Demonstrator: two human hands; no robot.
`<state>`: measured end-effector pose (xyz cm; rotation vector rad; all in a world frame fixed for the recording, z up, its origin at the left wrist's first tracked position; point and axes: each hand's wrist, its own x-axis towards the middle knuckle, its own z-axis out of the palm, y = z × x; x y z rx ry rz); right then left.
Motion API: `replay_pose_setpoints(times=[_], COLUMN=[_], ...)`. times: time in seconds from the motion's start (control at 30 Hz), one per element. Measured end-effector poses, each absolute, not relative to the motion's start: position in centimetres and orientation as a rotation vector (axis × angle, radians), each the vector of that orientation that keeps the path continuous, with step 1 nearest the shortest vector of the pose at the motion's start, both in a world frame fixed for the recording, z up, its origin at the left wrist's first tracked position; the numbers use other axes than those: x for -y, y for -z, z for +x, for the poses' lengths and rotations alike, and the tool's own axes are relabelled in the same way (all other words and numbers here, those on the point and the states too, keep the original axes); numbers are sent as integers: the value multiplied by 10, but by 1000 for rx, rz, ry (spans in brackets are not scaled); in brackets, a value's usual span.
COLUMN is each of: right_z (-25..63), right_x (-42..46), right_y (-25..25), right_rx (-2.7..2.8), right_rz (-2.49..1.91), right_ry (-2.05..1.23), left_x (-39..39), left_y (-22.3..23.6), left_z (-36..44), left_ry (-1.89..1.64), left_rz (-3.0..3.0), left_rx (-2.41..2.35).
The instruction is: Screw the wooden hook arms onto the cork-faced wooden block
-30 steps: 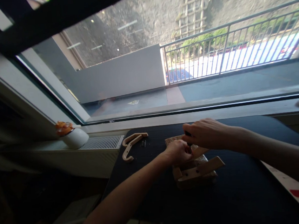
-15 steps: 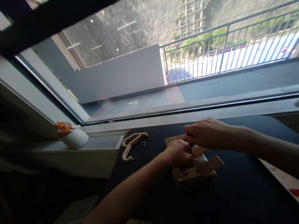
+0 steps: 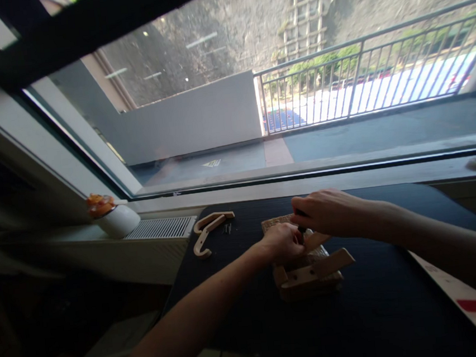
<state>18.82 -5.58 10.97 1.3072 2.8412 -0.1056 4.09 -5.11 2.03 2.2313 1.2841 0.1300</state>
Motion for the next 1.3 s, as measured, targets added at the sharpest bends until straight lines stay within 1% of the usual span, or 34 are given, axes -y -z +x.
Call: replay_pose_setpoints(times=[0.13,0.27,0.37,0.5,0.6,0.67,0.77,0.87,1.03,1.13,1.3], right_z=[187,190,193,192,192,194,197,198,193,190,194], right_x=[57,58,57,54,53,54,56,56,53,55,58], right_y=[-115,-121,-116,-104,-106,-111,-119,-118,-108,-110,-119], right_rx=[-2837,-2916,-2908,-2868,-2831,-2839,-2914,-2922,-2865,-2811,-2921], right_rz=[1267,1154,1186,1291,1329,1297,1184,1159,1281,1306,1177], right_ry=[46,178,241,91,-24,-11,101,171,22,-47,99], left_x=[51,50,50,50,50,49,48,48,48,48,50], left_y=[-19,-17,-17,-18,-17,-16,-15,-15,-16,-15,-14], left_z=[41,41,42,43,42,42,41,41,41,41,41], left_ry=[-131,-134,-115,-103,-127,-147,-133,-104,-104,-108,-142], left_rz=[2237,2255,2265,2282,2292,2291,2267,2251,2266,2273,2262], left_rx=[-1292,-1275,-1304,-1304,-1282,-1255,-1244,-1255,-1269,-1280,-1264])
